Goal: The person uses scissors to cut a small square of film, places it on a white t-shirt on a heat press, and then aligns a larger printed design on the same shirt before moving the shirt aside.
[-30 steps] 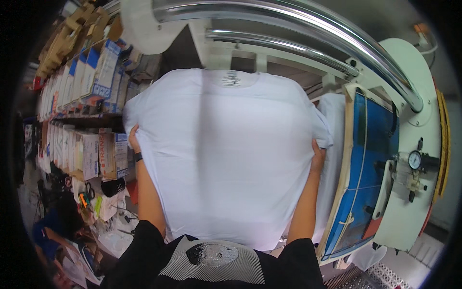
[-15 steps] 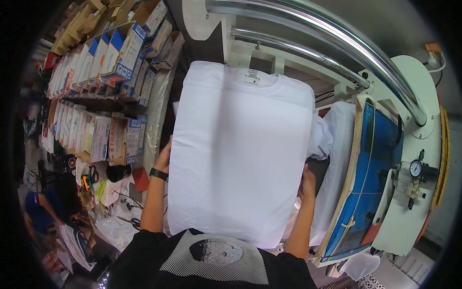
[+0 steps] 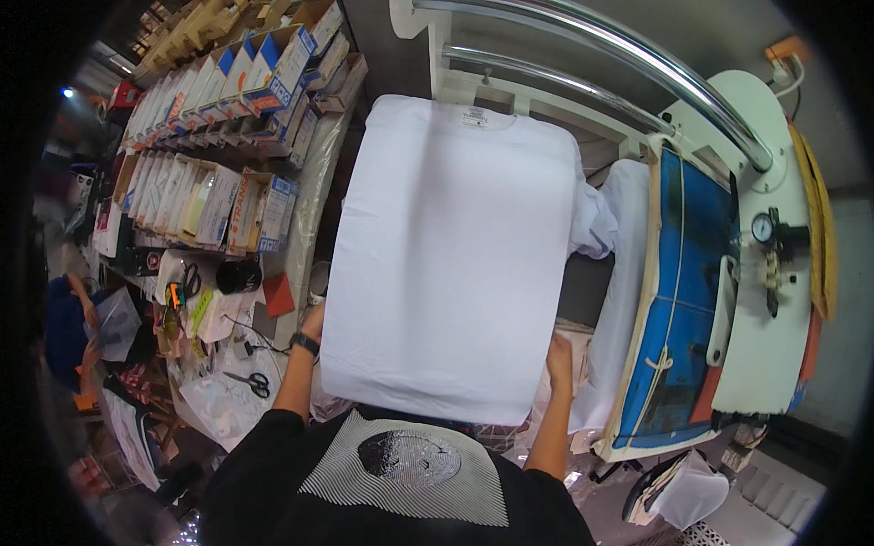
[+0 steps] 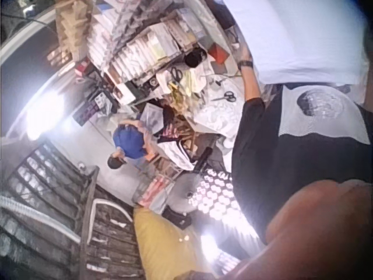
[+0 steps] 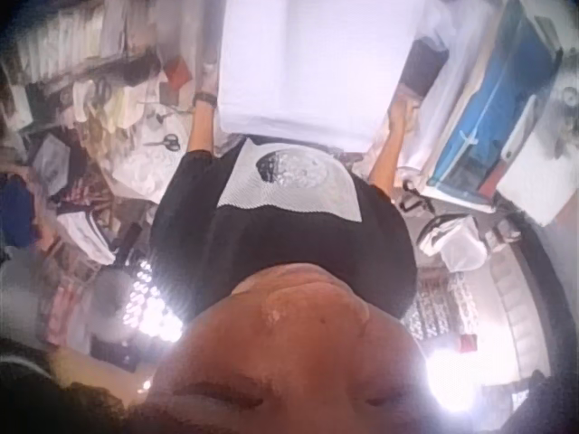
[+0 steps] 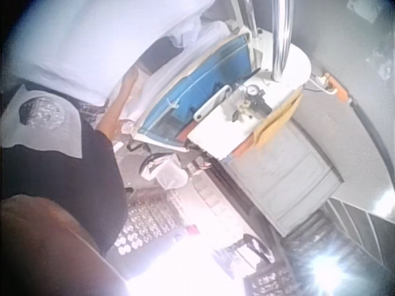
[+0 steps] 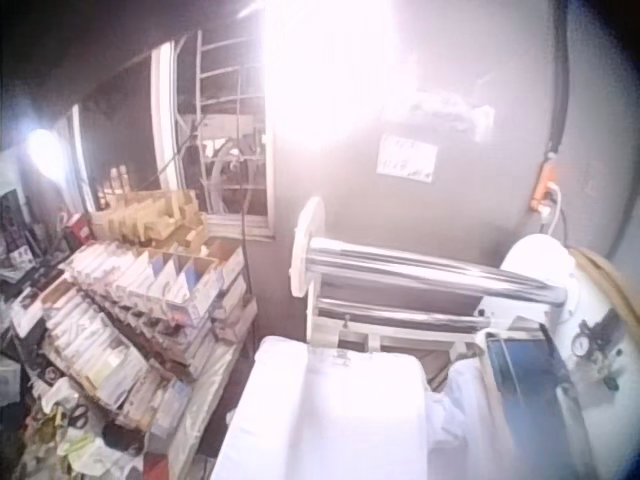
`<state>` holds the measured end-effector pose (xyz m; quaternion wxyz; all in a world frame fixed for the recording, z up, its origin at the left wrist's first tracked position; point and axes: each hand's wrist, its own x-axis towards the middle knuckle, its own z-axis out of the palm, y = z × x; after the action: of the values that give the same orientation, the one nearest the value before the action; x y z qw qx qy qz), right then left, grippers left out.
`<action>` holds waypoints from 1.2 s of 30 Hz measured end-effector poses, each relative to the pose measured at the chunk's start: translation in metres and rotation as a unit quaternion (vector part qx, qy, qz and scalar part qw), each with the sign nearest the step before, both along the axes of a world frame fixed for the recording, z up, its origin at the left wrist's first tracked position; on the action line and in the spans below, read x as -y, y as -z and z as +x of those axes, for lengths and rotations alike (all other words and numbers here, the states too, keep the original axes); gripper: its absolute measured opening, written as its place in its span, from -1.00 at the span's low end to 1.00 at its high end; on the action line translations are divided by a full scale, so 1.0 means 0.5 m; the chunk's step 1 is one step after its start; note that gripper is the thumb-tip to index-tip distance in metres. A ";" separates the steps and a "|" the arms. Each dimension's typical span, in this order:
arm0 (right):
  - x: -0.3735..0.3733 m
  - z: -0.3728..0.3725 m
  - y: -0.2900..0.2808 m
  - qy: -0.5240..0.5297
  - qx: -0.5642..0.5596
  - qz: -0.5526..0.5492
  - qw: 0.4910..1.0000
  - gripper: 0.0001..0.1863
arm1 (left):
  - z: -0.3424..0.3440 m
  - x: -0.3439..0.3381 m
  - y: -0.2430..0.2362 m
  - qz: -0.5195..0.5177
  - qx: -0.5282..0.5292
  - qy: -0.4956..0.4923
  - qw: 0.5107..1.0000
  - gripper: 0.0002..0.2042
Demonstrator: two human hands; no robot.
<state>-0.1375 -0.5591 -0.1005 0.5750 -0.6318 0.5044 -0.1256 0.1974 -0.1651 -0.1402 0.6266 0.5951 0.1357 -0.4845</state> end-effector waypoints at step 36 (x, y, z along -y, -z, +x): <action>-0.273 -0.538 -0.032 -0.038 0.171 0.115 0.978 -0.79 | -0.309 -0.447 -0.083 0.082 0.291 -0.121 0.945 -0.78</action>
<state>-0.4065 -0.4224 -0.0845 0.7259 -0.5494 0.3853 -0.1509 0.0428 0.0583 -0.0988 0.6416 0.7389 0.0574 -0.1979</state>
